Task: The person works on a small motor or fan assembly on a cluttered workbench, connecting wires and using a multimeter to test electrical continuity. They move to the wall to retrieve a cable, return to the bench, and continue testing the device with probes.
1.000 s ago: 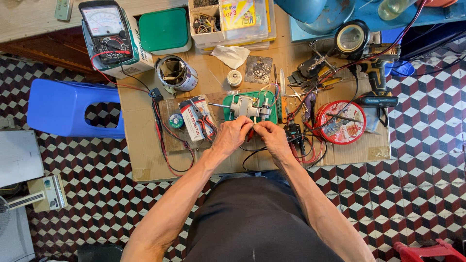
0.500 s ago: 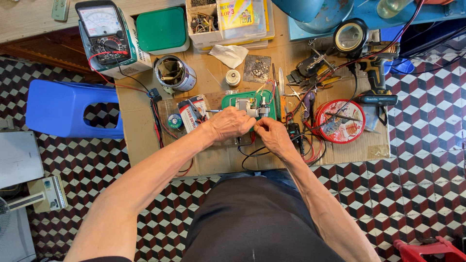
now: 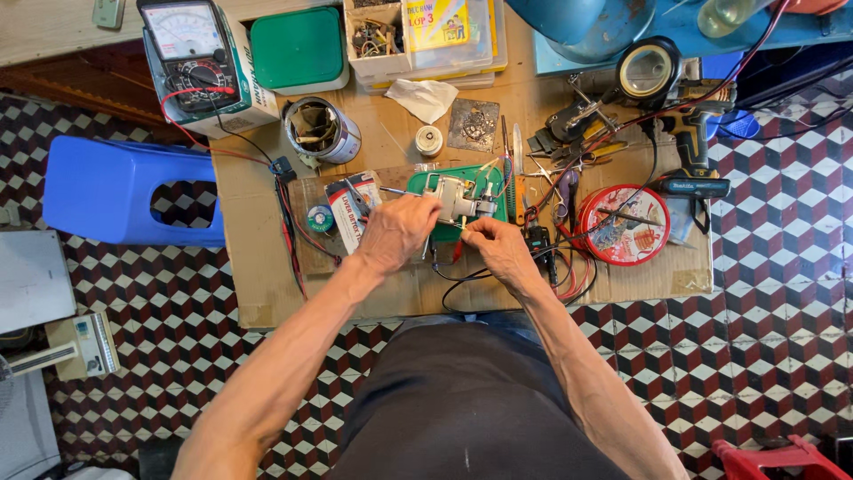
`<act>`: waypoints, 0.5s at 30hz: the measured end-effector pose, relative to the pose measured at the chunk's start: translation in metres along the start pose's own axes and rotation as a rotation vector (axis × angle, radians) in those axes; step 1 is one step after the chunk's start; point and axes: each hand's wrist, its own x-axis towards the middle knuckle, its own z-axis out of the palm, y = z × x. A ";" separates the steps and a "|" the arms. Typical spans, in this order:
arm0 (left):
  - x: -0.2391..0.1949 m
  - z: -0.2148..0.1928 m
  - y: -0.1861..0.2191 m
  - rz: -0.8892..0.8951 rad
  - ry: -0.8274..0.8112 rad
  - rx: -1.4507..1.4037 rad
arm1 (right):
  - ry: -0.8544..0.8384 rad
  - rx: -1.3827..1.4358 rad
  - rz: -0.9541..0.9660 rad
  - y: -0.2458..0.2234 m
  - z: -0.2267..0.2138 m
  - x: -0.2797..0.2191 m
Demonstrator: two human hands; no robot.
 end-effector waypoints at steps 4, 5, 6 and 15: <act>-0.034 0.018 0.045 -0.565 0.017 -0.325 | -0.017 0.062 0.088 0.005 0.002 -0.001; -0.040 0.027 0.056 -0.679 0.039 -0.471 | -0.022 0.087 0.105 0.009 0.001 -0.001; -0.044 0.035 0.060 -0.781 0.044 -0.563 | -0.035 0.146 0.109 0.012 0.000 0.001; -0.051 0.100 0.053 -0.817 0.142 -1.052 | -0.048 0.271 0.117 0.037 -0.008 0.007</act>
